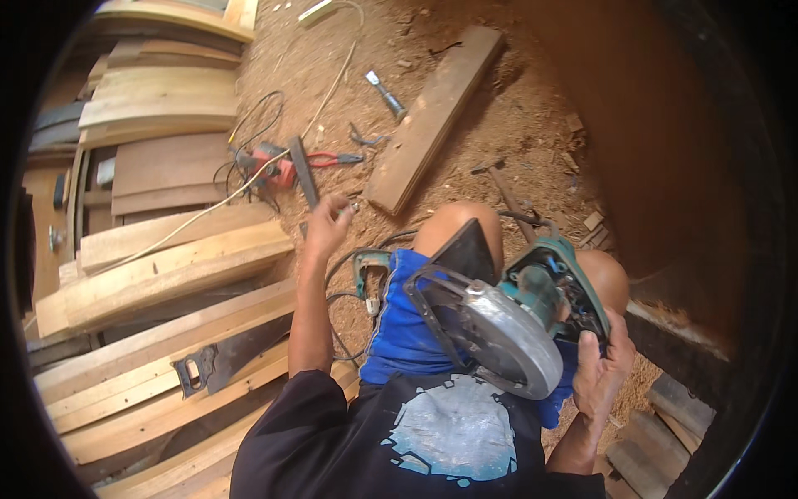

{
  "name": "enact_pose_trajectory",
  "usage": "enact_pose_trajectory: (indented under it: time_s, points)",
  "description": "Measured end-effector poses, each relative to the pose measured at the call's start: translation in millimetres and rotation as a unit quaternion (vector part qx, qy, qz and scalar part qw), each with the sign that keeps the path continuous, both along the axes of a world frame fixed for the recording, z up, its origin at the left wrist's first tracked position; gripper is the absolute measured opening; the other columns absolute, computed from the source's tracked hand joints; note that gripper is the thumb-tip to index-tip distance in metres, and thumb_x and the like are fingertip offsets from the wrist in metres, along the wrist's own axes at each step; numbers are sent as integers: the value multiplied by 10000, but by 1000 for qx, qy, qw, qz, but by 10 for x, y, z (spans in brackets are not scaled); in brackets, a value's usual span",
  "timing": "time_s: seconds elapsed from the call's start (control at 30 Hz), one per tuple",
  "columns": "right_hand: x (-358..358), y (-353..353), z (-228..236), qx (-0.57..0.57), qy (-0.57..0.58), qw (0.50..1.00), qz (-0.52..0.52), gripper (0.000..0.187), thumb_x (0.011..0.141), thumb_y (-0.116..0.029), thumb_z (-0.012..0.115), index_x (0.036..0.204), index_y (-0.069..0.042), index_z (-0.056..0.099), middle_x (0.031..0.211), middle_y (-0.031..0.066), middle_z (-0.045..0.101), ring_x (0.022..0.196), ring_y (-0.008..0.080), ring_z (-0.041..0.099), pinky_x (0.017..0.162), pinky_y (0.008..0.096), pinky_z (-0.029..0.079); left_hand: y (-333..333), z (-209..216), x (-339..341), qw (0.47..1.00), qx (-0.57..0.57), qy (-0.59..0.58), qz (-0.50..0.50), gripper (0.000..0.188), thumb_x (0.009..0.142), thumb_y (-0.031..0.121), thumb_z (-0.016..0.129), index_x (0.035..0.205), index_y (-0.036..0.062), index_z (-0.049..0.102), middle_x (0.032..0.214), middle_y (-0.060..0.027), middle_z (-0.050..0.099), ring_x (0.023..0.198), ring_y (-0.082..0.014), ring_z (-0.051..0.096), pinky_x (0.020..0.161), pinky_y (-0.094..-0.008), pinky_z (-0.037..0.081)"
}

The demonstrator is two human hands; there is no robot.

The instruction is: The person manipulates a circular saw by turning an adjustment knob and moving the metal guide plate by hand.

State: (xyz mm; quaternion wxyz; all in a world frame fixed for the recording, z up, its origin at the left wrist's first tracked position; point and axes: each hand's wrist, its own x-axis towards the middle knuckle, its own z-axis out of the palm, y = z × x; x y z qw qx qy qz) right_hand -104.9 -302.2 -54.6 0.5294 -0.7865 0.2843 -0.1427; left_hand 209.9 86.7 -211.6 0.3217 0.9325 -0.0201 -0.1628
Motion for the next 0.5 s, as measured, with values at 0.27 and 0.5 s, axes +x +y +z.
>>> enact_pose_trajectory:
  time_s: [0.27,0.5]
  points:
    - [75,2,110,-46,17,998,32,330,1048,-196,625,1276,39,670,1038,66,699,977,143,630,914,315,507,374,-1131,-1126,960,227,-49,-158,510,863,191,822,1348,172,664,1374,-208,634,1298,-466,551,1062,-575,489]
    - [70,5,141,-52,35,998,30,321,1061,-170,604,1293,40,673,1090,82,711,1021,150,639,956,327,506,462,-1351,-782,978,161,-50,-123,548,825,71,792,1359,132,681,1228,-211,710,1196,-454,646,1020,-534,522]
